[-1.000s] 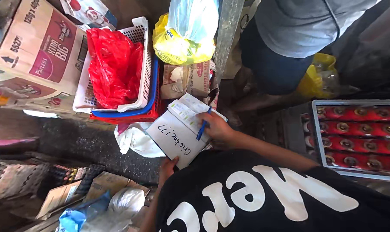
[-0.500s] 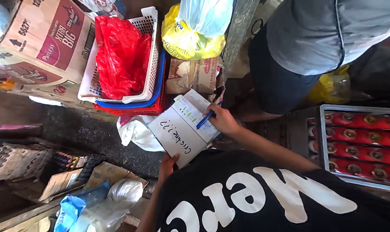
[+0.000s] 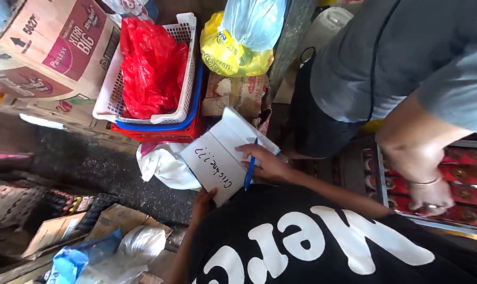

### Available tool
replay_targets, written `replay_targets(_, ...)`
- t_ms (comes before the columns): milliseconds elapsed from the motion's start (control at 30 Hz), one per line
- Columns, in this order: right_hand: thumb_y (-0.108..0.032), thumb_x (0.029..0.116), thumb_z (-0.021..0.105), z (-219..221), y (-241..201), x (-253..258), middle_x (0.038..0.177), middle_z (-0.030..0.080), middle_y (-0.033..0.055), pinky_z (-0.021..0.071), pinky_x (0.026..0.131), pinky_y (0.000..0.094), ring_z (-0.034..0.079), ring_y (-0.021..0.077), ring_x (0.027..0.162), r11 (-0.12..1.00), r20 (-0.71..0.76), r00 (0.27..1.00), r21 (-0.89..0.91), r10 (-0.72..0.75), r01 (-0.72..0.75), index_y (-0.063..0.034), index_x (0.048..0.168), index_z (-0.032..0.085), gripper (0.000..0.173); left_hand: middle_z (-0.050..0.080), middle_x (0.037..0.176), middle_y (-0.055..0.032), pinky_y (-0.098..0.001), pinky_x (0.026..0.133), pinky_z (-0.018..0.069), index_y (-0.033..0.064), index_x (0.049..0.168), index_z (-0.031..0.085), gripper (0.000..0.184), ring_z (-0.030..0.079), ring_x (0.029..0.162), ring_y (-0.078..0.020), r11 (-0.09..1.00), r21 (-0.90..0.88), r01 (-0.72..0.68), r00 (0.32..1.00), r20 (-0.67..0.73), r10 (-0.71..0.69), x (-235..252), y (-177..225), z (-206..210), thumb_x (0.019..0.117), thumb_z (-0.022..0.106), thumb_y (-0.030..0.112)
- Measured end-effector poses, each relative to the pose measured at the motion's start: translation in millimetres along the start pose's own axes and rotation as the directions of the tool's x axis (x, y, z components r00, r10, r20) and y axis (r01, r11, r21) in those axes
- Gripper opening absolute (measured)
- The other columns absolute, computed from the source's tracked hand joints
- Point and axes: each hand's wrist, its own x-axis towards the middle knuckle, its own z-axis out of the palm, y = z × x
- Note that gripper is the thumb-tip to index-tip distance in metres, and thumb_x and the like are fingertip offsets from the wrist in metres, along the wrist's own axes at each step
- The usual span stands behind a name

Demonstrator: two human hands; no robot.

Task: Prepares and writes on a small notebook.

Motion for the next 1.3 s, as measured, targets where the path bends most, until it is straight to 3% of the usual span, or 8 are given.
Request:
replay_targets(133,-0.023,0.1037,0.056,-0.3,4.8,-7.6,0.134,0.064,0.0211,0.0543,0.097,0.0342,0.067,0.0239,0.116,0.981,-0.224,0.956,-0.005,0.190,-0.196,0.0048,0.123,0.061,0.034,0.075,0.087,-0.0037,-0.0268,0.073,0.0625,-0.0019,0.122,0.052,0.021,0.074,0.077,-0.0098,1.000,0.003,0.012,1.000,0.004,-0.012,1.2,0.4,-2.9,0.1060,0.038,-0.003)
replay_targets(233,-0.026,0.1027,0.057,-5.1,10.9,-11.1,0.130,0.068,0.0193,0.0514,0.101,0.0443,0.065,0.0308,0.120,0.966,-0.333,0.925,-0.116,0.183,-0.233,0.0024,0.118,0.064,0.034,0.075,0.087,-0.0033,-0.0279,0.075,0.0626,-0.0018,0.122,0.052,0.022,0.074,0.078,-0.0096,0.999,0.033,-0.030,0.999,0.039,0.029,6.6,-3.0,-7.6,0.1050,0.038,-0.001)
replay_targets(433,-0.027,0.1041,0.057,-22.7,16.4,-4.5,0.128,0.064,0.0236,0.0433,0.109,0.0537,0.058,0.0413,0.124,0.786,-0.174,0.835,-0.284,0.521,-0.550,0.0014,0.129,0.061,0.037,0.075,0.087,-0.0036,-0.0269,0.073,0.0625,-0.0013,0.122,0.051,0.021,0.074,0.077,-0.0094,0.999,0.027,-0.017,0.999,0.042,0.016,11.3,-1.6,-11.1,0.1048,0.039,-0.003)
replay_targets(667,-0.014,0.0965,0.067,-13.6,14.9,-3.1,0.136,0.062,0.0221,0.0458,0.109,0.0497,0.058,0.0388,0.128,0.847,-0.387,0.825,-0.170,0.412,-0.503,0.0027,0.124,0.063,0.032,0.075,0.087,-0.0015,-0.0254,0.074,0.0624,0.0004,0.121,0.051,0.022,0.074,0.077,-0.0081,1.000,0.025,-0.008,0.997,0.079,0.006,15.3,4.2,-16.4,0.1050,0.036,-0.004)
replay_targets(900,-0.008,0.0930,0.072,-29.4,11.3,4.5,0.102,0.069,0.0206,0.0551,0.084,0.0515,0.069,0.0332,0.094,0.825,-0.474,0.744,-0.063,0.471,-0.562,0.0021,0.106,0.065,0.018,0.075,0.084,0.0000,-0.0237,0.073,0.0618,0.0009,0.118,0.053,0.021,0.073,0.075,-0.0057,0.998,0.066,0.021,0.996,0.089,-0.026,18.7,6.5,-20.3,0.1043,0.038,-0.005)
replay_targets(1067,-0.006,0.0918,0.067,-9.2,19.2,-4.9,0.096,0.075,0.0170,0.0537,0.092,0.0552,0.070,0.0383,0.101,0.818,-0.567,0.821,-0.501,-0.062,-0.284,-0.0012,0.092,0.074,0.008,0.077,0.089,-0.0018,-0.0277,0.076,0.0626,0.0030,0.118,0.055,0.022,0.075,0.080,-0.0092,1.000,0.031,-0.001,0.981,0.194,-0.005,25.2,-1.3,-33.9,0.1027,0.041,-0.002)
replay_targets(1167,-0.009,0.0940,0.064,4.8,15.3,-5.5,0.093,0.076,0.0109,0.0552,0.092,0.0452,0.071,0.0314,0.102,0.798,-0.488,0.829,-0.596,-0.274,-0.087,-0.0070,0.091,0.074,0.011,0.077,0.091,-0.0013,-0.0289,0.079,0.0625,0.0027,0.121,0.054,0.022,0.075,0.083,-0.0094,0.999,0.041,-0.003,0.975,0.221,-0.006,28.3,-2.4,-37.5,0.1021,0.042,-0.001)
replay_targets(1300,-0.010,0.0971,0.061,4.4,-1.3,-1.1,0.099,0.074,0.0190,0.0580,0.087,0.0499,0.072,0.0364,0.097,0.890,-0.400,0.913,-0.382,0.086,-0.251,0.0006,0.100,0.072,0.016,0.076,0.091,-0.0017,-0.0297,0.080,0.0623,0.0012,0.121,0.053,0.022,0.075,0.083,-0.0094,0.997,0.072,-0.009,0.974,0.226,-0.007,30.2,-2.2,-38.4,0.1022,0.043,-0.001)
